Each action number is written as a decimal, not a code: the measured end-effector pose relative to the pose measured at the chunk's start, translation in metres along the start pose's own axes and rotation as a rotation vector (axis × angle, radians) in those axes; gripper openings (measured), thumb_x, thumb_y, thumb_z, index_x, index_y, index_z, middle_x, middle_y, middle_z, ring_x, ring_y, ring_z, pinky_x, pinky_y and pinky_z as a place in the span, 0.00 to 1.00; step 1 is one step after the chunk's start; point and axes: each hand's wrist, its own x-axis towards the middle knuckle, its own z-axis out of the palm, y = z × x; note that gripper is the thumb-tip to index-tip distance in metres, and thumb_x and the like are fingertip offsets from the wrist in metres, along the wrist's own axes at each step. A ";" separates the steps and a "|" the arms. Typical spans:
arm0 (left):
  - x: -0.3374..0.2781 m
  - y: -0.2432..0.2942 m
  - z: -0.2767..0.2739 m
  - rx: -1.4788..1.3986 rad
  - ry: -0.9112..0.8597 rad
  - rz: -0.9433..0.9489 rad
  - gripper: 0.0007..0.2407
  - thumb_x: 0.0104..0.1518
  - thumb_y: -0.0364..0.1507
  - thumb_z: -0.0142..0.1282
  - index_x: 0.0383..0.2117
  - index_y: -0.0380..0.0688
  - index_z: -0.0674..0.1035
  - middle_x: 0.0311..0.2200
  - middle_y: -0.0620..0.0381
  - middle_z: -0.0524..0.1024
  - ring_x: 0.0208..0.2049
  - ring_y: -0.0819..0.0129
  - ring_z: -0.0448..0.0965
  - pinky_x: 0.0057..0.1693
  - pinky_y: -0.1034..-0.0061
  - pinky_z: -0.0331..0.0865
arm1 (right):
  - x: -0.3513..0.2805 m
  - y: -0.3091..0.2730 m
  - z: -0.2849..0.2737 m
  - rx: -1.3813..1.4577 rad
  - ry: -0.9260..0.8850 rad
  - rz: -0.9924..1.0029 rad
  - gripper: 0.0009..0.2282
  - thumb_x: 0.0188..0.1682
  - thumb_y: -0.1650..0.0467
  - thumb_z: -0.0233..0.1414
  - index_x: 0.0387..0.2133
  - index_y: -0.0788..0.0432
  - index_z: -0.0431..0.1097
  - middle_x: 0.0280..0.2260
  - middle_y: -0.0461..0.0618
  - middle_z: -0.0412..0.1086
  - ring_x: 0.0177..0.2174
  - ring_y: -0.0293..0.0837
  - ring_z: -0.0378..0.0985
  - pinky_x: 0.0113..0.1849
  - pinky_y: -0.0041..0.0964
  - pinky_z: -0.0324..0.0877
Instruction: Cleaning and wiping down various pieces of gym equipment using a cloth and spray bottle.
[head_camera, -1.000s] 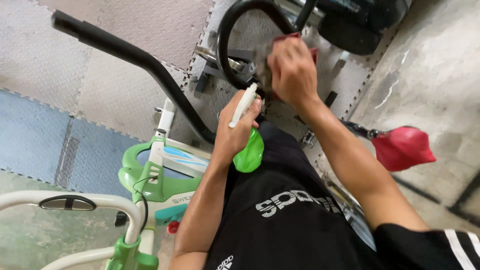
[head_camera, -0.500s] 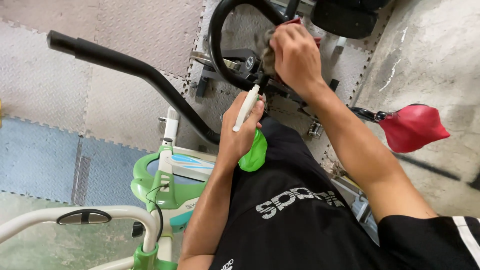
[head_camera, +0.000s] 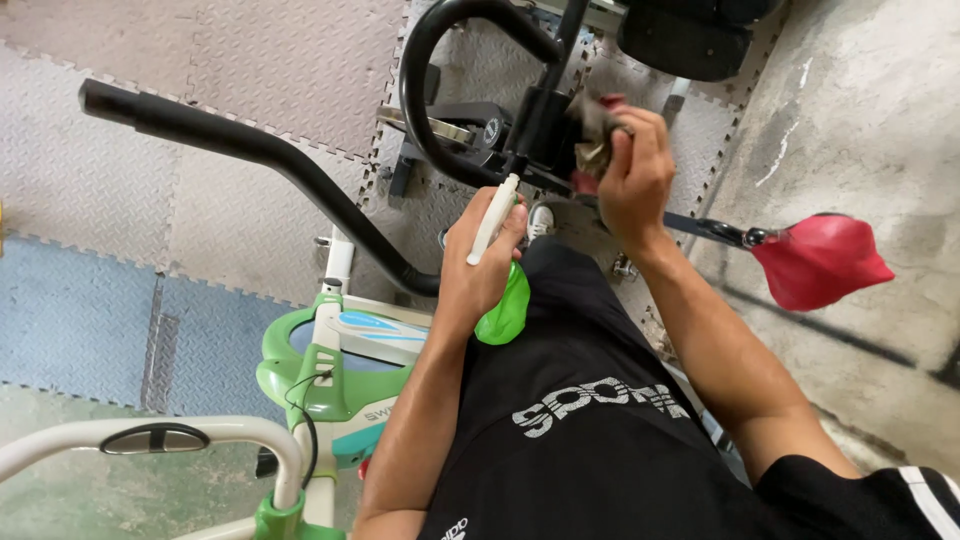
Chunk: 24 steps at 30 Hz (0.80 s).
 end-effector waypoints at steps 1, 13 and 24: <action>0.001 0.003 0.003 0.000 0.008 0.000 0.11 0.63 0.35 0.54 0.41 0.39 0.79 0.25 0.61 0.75 0.24 0.78 0.74 0.33 0.78 0.72 | -0.002 0.000 0.004 0.005 -0.005 -0.004 0.06 0.63 0.74 0.48 0.46 0.63 0.72 0.51 0.55 0.74 0.52 0.52 0.78 0.53 0.44 0.74; 0.013 0.002 0.044 0.031 0.186 -0.020 0.10 0.62 0.34 0.55 0.41 0.40 0.77 0.24 0.62 0.74 0.24 0.80 0.73 0.32 0.78 0.71 | 0.022 0.007 0.014 -0.331 -0.380 -0.239 0.31 0.56 0.68 0.45 0.70 0.72 0.44 0.71 0.68 0.44 0.70 0.64 0.46 0.68 0.56 0.45; -0.002 -0.018 0.083 -0.020 0.392 -0.066 0.10 0.62 0.35 0.55 0.41 0.41 0.76 0.24 0.62 0.73 0.24 0.78 0.72 0.33 0.77 0.72 | -0.013 0.056 0.000 -0.212 -0.318 -0.540 0.24 0.54 0.75 0.51 0.65 0.67 0.58 0.67 0.67 0.54 0.67 0.63 0.54 0.66 0.59 0.50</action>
